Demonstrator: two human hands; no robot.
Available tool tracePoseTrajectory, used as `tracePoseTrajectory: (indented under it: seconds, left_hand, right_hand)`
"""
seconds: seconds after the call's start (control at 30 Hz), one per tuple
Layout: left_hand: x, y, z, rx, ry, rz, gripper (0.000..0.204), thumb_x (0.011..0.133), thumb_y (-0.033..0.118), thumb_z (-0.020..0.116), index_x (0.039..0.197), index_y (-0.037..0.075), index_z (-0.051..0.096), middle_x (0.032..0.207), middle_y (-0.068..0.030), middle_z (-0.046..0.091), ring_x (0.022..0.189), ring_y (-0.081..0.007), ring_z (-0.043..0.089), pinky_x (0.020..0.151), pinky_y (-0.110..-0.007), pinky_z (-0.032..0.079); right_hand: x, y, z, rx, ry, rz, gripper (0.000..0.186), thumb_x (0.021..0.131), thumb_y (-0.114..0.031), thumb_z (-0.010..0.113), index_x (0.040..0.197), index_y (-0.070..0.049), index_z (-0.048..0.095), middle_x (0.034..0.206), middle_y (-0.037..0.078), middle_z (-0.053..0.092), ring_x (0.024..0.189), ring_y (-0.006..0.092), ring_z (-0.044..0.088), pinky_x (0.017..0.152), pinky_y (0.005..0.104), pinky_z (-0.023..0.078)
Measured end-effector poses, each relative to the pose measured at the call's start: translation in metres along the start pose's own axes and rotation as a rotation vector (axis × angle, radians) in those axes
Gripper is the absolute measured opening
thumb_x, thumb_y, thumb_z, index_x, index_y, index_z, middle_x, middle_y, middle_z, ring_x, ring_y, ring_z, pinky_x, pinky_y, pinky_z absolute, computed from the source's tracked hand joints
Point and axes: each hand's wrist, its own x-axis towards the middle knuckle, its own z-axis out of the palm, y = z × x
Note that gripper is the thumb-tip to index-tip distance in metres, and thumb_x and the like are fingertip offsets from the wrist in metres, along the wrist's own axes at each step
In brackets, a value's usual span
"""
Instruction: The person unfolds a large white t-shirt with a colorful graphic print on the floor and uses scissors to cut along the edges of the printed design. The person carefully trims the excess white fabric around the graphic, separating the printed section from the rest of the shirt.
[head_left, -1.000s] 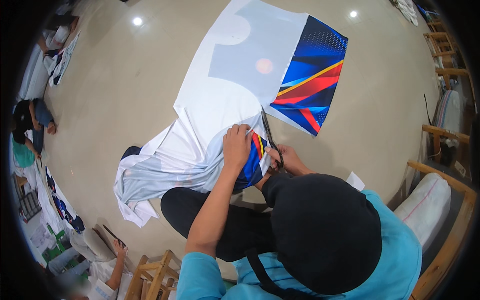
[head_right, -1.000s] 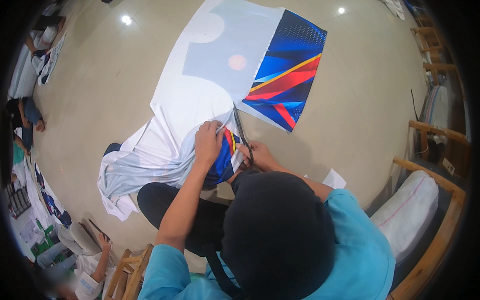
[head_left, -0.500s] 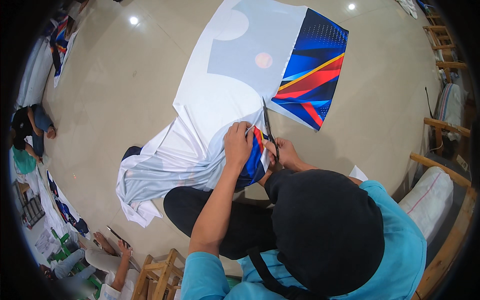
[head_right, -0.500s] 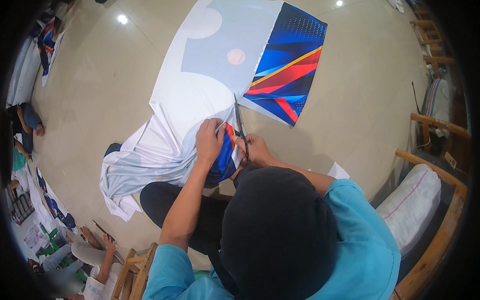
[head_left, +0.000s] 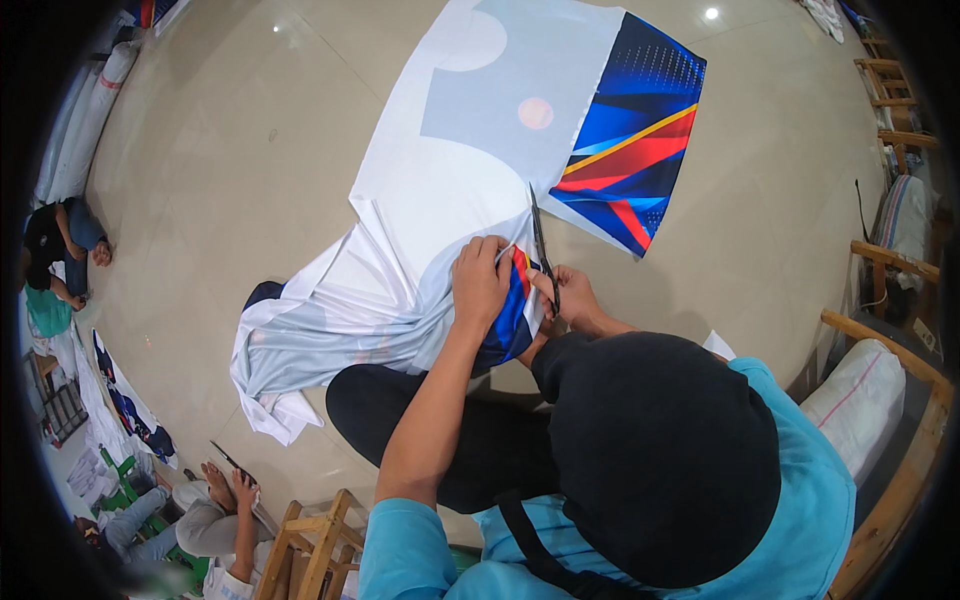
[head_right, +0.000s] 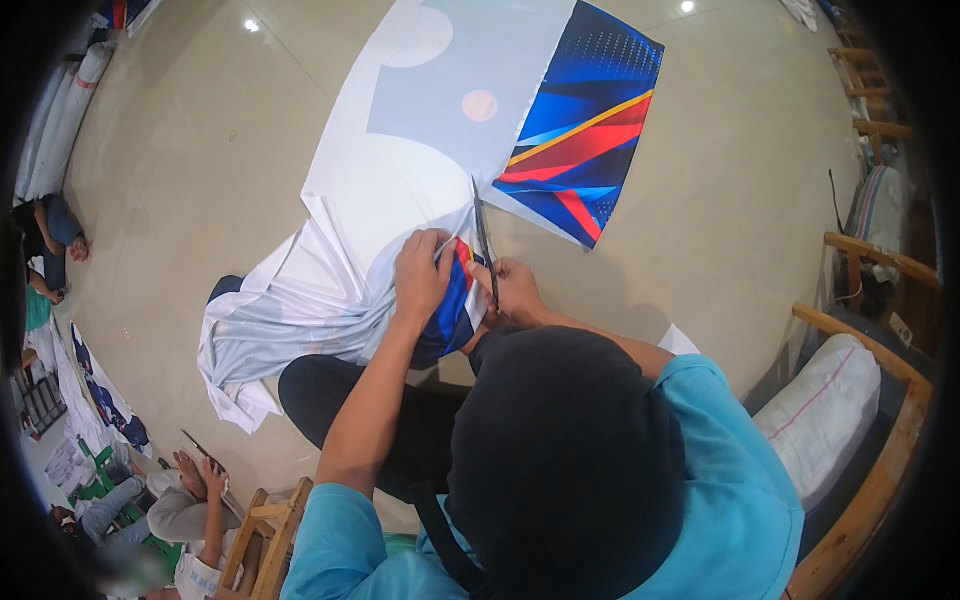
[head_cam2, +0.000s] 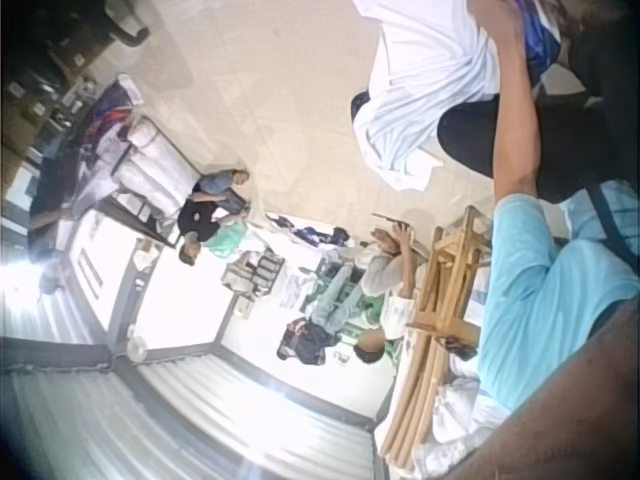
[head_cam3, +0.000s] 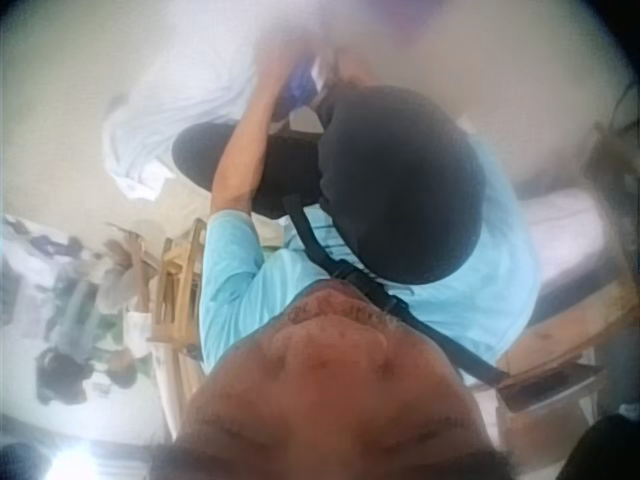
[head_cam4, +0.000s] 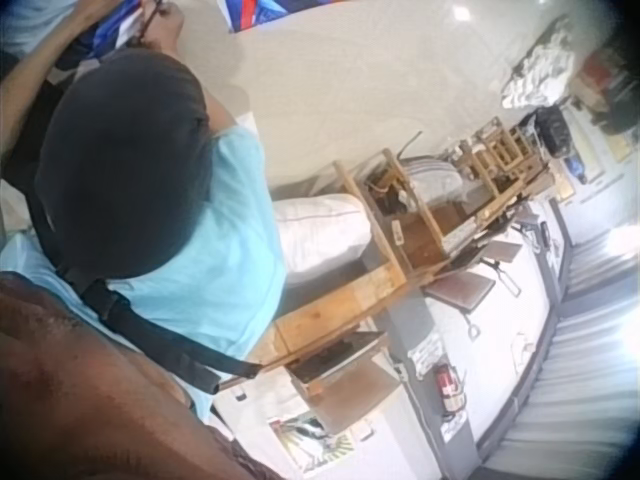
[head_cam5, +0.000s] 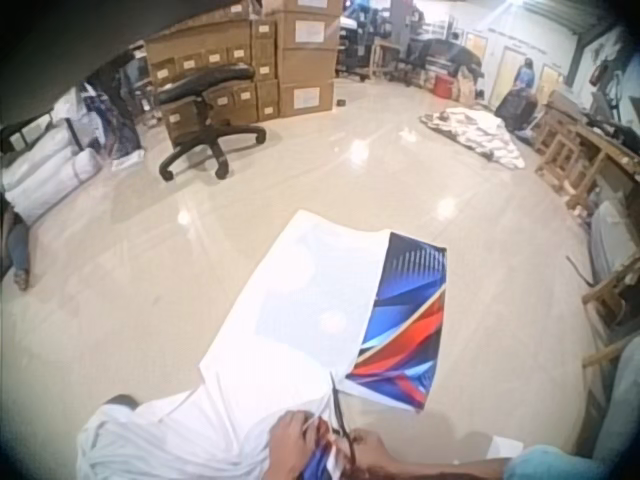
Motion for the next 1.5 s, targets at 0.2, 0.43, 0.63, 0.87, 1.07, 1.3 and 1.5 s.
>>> tracePoseTrajectory:
  seconds: [0.2, 0.43, 0.63, 0.87, 1.07, 1.3, 1.5]
  left_hand:
    - [0.001, 0.004, -0.002, 0.014, 0.031, 0.031, 0.012, 0.093, 0.014, 0.07, 0.101, 0.006, 0.066, 0.094, -0.0136, 0.065, 0.092, -0.0349, 0.064, 0.08, -0.047, 0.049]
    - [0.001, 0.003, -0.002, 0.01, 0.042, 0.035, 0.013, 0.093, 0.014, 0.07, 0.102, 0.006, 0.067, 0.094, -0.0135, 0.065, 0.092, -0.0348, 0.064, 0.081, -0.047, 0.049]
    - [0.001, 0.004, -0.002, 0.019, 0.057, 0.04, 0.013, 0.092, 0.014, 0.071, 0.101, 0.005, 0.067, 0.093, -0.0138, 0.066, 0.09, -0.0347, 0.065, 0.079, -0.046, 0.05]
    - [0.001, 0.003, -0.002, 0.013, 0.007, -0.003, 0.013, 0.094, 0.017, 0.068, 0.103, 0.008, 0.066, 0.098, -0.012, 0.065, 0.098, -0.034, 0.063, 0.086, -0.047, 0.048]
    - [0.001, 0.002, -0.002, 0.023, 0.018, 0.001, 0.013, 0.094, 0.017, 0.068, 0.102, 0.008, 0.066, 0.097, -0.0115, 0.065, 0.098, -0.0337, 0.063, 0.085, -0.047, 0.048]
    - [0.001, 0.003, -0.002, 0.037, 0.011, -0.009, 0.013, 0.094, 0.018, 0.068, 0.102, 0.008, 0.066, 0.097, -0.0115, 0.065, 0.097, -0.0335, 0.063, 0.083, -0.047, 0.048]
    - [0.001, 0.003, -0.002, 0.047, 0.012, -0.008, 0.013, 0.094, 0.018, 0.068, 0.102, 0.008, 0.066, 0.097, -0.0115, 0.064, 0.097, -0.0334, 0.063, 0.083, -0.047, 0.047]
  right_hand:
    - [0.004, 0.004, -0.004, -0.008, 0.03, -0.012, 0.045, 0.088, -0.04, 0.084, 0.081, -0.004, 0.058, 0.06, 0.004, 0.057, 0.044, 0.011, 0.052, 0.042, 0.027, 0.042]
    - [0.0, -0.003, -0.003, -0.024, 0.05, -0.012, 0.042, 0.087, -0.034, 0.085, 0.079, -0.005, 0.055, 0.056, 0.004, 0.056, 0.044, 0.0106, 0.051, 0.042, 0.0259, 0.039]
    - [-0.001, -0.005, -0.006, -0.027, 0.056, -0.013, 0.04, 0.088, -0.03, 0.084, 0.081, -0.004, 0.055, 0.057, 0.004, 0.056, 0.044, 0.0106, 0.05, 0.042, 0.0265, 0.038]
    - [-0.003, -0.007, -0.014, -0.061, 0.048, -0.028, 0.037, 0.088, -0.029, 0.084, 0.08, -0.005, 0.057, 0.058, 0.003, 0.057, 0.046, 0.0096, 0.052, 0.043, 0.0268, 0.039]
    - [0.001, -0.009, -0.02, -0.15, 0.051, -0.027, 0.035, 0.088, -0.027, 0.083, 0.079, -0.005, 0.058, 0.061, 0.003, 0.058, 0.047, 0.0093, 0.052, 0.043, 0.0265, 0.039]
    - [0.001, -0.013, -0.025, -0.167, 0.035, -0.019, 0.035, 0.088, -0.026, 0.084, 0.079, -0.004, 0.059, 0.062, 0.004, 0.058, 0.047, 0.0095, 0.052, 0.042, 0.0264, 0.039]
    - [0.003, -0.014, -0.028, -0.164, 0.017, -0.028, 0.037, 0.087, -0.028, 0.084, 0.079, -0.003, 0.058, 0.061, 0.004, 0.057, 0.047, 0.0099, 0.051, 0.042, 0.0266, 0.038]
